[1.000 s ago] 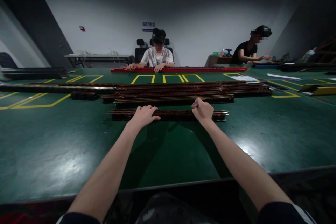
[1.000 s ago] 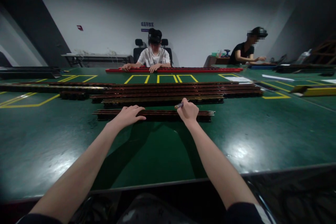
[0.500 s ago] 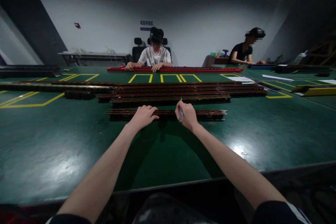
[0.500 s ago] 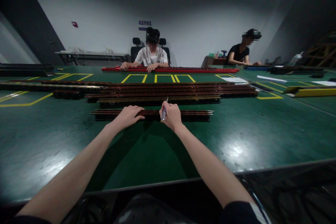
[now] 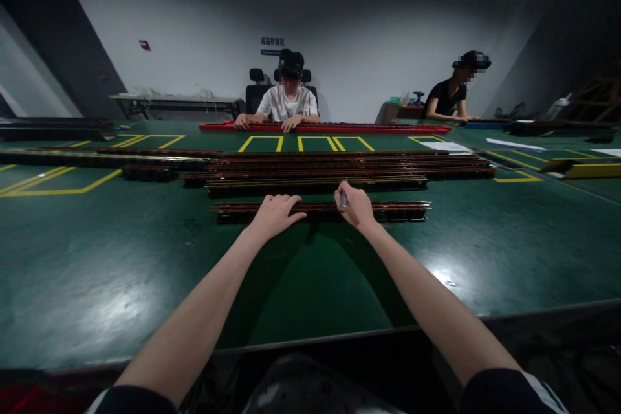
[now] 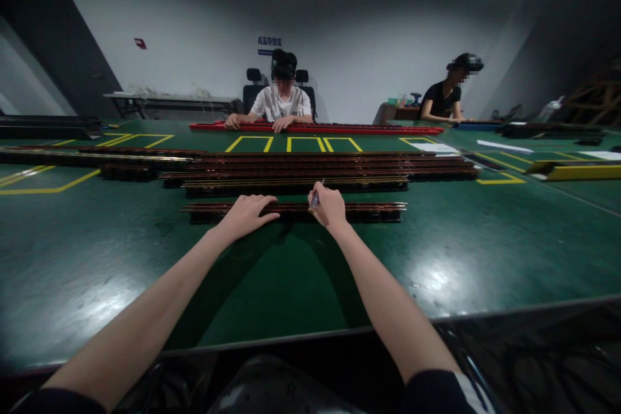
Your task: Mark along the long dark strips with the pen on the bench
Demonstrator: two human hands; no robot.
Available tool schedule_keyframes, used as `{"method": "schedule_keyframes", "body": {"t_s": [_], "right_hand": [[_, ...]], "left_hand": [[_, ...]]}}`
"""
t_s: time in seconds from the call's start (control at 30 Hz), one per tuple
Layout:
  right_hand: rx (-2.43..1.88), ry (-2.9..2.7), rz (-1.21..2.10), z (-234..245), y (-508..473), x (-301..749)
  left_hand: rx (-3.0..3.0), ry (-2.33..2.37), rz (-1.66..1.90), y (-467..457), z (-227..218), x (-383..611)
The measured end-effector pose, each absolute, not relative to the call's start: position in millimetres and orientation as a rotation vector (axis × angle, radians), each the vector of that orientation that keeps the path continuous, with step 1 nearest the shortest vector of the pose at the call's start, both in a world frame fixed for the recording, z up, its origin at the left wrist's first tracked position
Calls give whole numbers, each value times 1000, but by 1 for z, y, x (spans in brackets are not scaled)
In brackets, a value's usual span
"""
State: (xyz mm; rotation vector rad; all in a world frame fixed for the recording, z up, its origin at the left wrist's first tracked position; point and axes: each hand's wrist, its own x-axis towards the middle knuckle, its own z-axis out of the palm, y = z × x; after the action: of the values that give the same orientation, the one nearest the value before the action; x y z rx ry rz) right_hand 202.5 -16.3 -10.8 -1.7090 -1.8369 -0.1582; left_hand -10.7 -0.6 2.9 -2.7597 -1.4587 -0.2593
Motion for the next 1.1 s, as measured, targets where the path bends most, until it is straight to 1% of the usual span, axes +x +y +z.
{"method": "schedule_keyframes", "body": {"t_s": [0.2,0.57,0.7,0.8,1.1], "right_hand": [[-1770,-1909,-328,-11,-16,207],[-2118,-1802,-486,2,-23,215],[-2176,-1754,-431,3,-25,212],[-2097,-1747,-366,0,-25,212],[-1527,-1888,-439,-13,-21,201]], "left_hand": [[-2736,-1532,-130,3,12,-20],[-2758,-1628,-115,18,11,-39],[-2764,-1619,-117,17,9,-35],[-2746,-1652,-99,14,10,-32],[-2759,-1547,-219,10,1,-25]]}}
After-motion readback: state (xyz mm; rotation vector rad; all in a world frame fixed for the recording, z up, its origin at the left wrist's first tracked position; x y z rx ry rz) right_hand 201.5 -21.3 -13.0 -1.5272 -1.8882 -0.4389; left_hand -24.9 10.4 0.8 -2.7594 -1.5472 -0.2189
